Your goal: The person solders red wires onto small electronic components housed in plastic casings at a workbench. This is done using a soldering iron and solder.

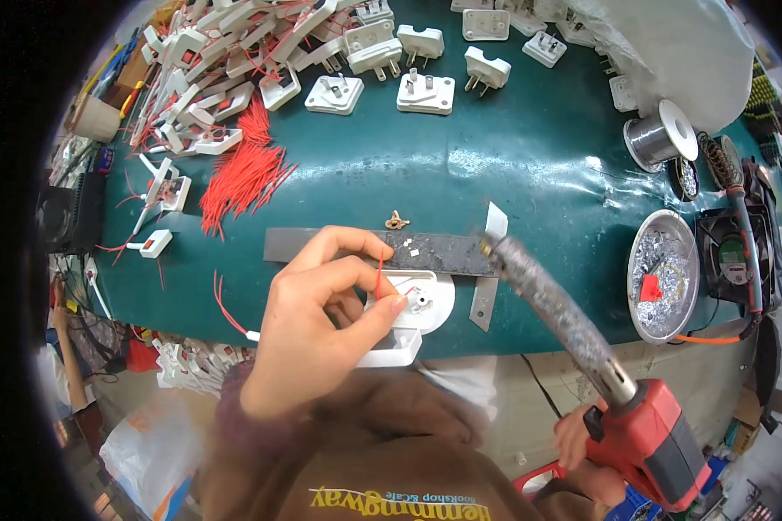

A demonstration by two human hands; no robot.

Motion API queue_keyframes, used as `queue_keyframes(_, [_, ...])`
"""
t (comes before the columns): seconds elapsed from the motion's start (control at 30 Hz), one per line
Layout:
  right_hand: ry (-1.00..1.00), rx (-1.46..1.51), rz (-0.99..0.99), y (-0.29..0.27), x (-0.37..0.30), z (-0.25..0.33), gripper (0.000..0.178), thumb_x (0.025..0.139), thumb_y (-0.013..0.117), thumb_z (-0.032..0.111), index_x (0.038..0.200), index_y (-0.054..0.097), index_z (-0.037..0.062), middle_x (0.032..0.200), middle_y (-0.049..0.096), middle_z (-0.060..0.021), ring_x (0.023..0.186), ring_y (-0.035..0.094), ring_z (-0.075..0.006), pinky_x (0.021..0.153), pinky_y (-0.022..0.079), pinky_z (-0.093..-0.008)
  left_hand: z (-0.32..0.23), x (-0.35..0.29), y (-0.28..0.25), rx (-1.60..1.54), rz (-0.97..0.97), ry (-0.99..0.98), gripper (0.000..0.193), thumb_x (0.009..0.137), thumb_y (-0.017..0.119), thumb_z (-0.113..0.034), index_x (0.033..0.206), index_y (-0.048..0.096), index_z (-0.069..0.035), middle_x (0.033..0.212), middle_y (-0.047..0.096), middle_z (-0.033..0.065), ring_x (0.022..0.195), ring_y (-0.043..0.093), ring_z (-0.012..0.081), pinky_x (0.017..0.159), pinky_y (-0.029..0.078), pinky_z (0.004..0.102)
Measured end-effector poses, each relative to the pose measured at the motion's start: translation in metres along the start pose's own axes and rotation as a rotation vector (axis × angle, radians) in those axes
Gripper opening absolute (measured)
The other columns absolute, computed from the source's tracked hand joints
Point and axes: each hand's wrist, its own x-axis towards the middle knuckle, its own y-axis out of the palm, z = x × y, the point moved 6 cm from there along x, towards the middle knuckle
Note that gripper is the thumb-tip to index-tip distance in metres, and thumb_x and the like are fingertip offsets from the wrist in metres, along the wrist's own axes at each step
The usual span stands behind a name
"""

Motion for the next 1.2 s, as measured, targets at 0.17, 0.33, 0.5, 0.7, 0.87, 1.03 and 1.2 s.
queue_keyframes(0.17, [0.306,-0.096,-0.222,0.001,-0.010,0.017,0.084,0.081,0.057,0.062,0.125,0.037,-0.0067,0.051,0.050,0.0013,0.042,0.050,-0.0137,0.045,0.043,-0.0268,0.000,0.001,0.000,0.122,-0.022,0.094,0.009,0.072,0.069,0.004,0.073,0.061,0.003,0.101,0.058,0.0089,0.053,0.052,0.0023,0.048,0.041,0.0173])
queue_keyframes(0.33, [0.427,0.038,-0.196,-0.002,0.005,0.022,0.058,0.072,0.070,0.058,0.071,0.053,0.0024,0.055,0.054,-0.0020,0.048,0.053,-0.0137,0.047,0.043,-0.0267,-0.003,-0.001,0.001,0.156,-0.050,0.112,0.010,0.070,0.070,0.003,0.071,0.061,0.001,0.101,0.058,0.0084,0.051,0.052,0.0045,0.047,0.042,0.0193])
queue_keyframes(0.5, [0.508,-0.148,-0.487,-0.007,-0.007,0.032,0.079,0.064,0.074,0.062,0.101,0.046,-0.0029,0.055,0.054,-0.0022,0.044,0.050,-0.0104,0.041,0.038,-0.0226,-0.004,-0.003,0.003,0.205,-0.108,0.168,0.012,0.071,0.067,-0.003,0.067,0.055,-0.002,0.098,0.058,0.0069,0.046,0.056,0.0226,0.044,0.044,0.0345])
queue_keyframes(0.7, [0.377,-0.478,-0.547,0.000,0.001,0.051,0.080,0.073,0.067,0.061,0.105,0.050,-0.0106,0.046,0.047,-0.0023,0.035,0.040,-0.0091,0.035,0.030,-0.0227,-0.006,-0.002,0.005,0.232,-0.103,0.194,0.014,0.070,0.066,-0.002,0.066,0.053,-0.001,0.097,0.057,0.0076,0.046,0.056,0.0225,0.043,0.043,0.0337])
queue_keyframes(0.87, [0.625,-0.739,-0.369,-0.015,-0.018,0.065,0.074,0.060,0.077,0.061,0.091,0.047,0.0002,0.056,0.053,0.0008,0.044,0.046,-0.0080,0.044,0.033,-0.0202,-0.004,-0.004,0.001,0.227,-0.117,0.174,0.013,0.069,0.070,-0.001,0.069,0.058,-0.001,0.100,0.060,0.0084,0.047,0.054,0.0130,0.044,0.041,0.0262])
queue_keyframes(1.03, [0.437,-0.481,-0.527,0.003,0.002,0.051,0.096,0.066,0.062,0.075,0.106,0.048,-0.0117,0.045,0.044,-0.0008,0.033,0.037,-0.0087,0.034,0.029,-0.0231,-0.004,-0.003,0.003,0.227,-0.100,0.179,0.013,0.070,0.070,-0.001,0.068,0.057,-0.002,0.100,0.060,0.0084,0.048,0.056,0.0155,0.046,0.043,0.0277])
queue_keyframes(1.2, [0.476,-0.521,-0.518,0.002,0.008,0.053,0.091,0.069,0.064,0.069,0.107,0.049,-0.0123,0.043,0.043,0.0000,0.033,0.037,-0.0080,0.033,0.030,-0.0223,-0.003,-0.003,0.004,0.219,-0.119,0.229,0.011,0.071,0.065,-0.003,0.068,0.055,0.001,0.097,0.057,0.0086,0.044,0.056,0.0227,0.042,0.044,0.0336])
